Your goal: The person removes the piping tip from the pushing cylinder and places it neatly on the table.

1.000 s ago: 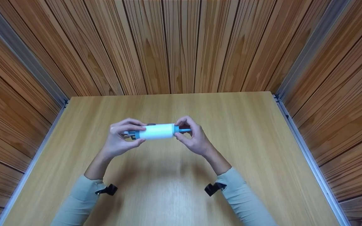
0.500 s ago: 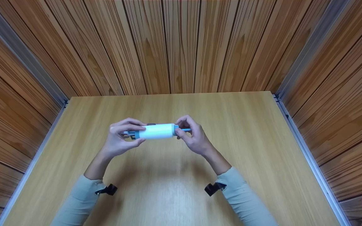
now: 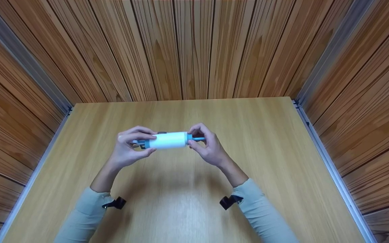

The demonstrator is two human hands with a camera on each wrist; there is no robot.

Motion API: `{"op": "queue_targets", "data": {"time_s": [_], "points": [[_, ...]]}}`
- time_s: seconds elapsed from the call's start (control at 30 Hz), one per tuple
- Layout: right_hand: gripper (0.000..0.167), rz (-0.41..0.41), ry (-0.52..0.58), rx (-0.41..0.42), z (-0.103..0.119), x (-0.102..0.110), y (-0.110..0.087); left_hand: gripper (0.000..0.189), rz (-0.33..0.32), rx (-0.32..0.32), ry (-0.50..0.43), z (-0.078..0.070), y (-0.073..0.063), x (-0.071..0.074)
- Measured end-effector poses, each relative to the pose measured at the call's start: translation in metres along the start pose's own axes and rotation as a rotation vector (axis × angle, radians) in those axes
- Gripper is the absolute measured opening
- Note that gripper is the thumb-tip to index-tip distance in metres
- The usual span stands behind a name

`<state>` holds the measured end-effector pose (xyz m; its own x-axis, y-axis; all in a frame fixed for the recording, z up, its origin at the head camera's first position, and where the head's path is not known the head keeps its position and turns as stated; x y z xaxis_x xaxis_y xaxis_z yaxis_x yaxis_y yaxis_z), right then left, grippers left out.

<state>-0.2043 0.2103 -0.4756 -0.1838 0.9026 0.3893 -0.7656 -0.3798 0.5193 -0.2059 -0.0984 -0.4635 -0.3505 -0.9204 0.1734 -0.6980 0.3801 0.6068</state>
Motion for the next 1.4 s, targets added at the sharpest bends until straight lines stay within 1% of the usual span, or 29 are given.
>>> {"op": "queue_targets", "data": {"time_s": [0.27, 0.53, 0.7, 0.87, 1.13, 1.4], "points": [[0.029, 0.014, 0.004, 0.015, -0.0003, 0.0002, 0.0024, 0.031, -0.005, 0.014, 0.003, -0.0017, 0.0, 0.0001], [0.023, 0.007, 0.009, -0.033, 0.0, 0.0004, 0.0023, 0.029, -0.007, 0.014, 0.002, -0.0016, 0.0001, 0.0001], [0.02, 0.003, -0.005, -0.044, 0.0009, 0.0004, 0.0023, 0.03, -0.004, 0.021, 0.007, -0.0016, 0.0001, 0.0006], [0.022, -0.001, 0.023, -0.023, 0.0001, 0.0002, 0.0024, 0.031, -0.004, 0.028, 0.001, -0.0025, 0.0002, 0.0003], [0.028, -0.024, -0.015, 0.001, 0.0006, -0.0003, 0.0011, 0.03, -0.005, -0.006, 0.01, -0.0019, 0.0012, -0.0004], [0.028, -0.028, -0.013, 0.052, -0.0005, 0.0002, 0.001, 0.029, -0.006, 0.011, 0.001, -0.0003, -0.0005, -0.0017]]}}
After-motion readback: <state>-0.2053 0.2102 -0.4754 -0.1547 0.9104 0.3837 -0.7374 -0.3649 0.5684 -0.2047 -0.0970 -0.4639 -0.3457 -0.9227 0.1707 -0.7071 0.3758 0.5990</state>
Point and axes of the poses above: each hand's wrist, its own y-axis towards the middle knuckle, its own x-axis out of the back of the hand, z = x × y, the point moved 1 cm from there along y, towards the middle knuckle, and after that the axes turned 12 degrees about -y, right-handed, at the moved point
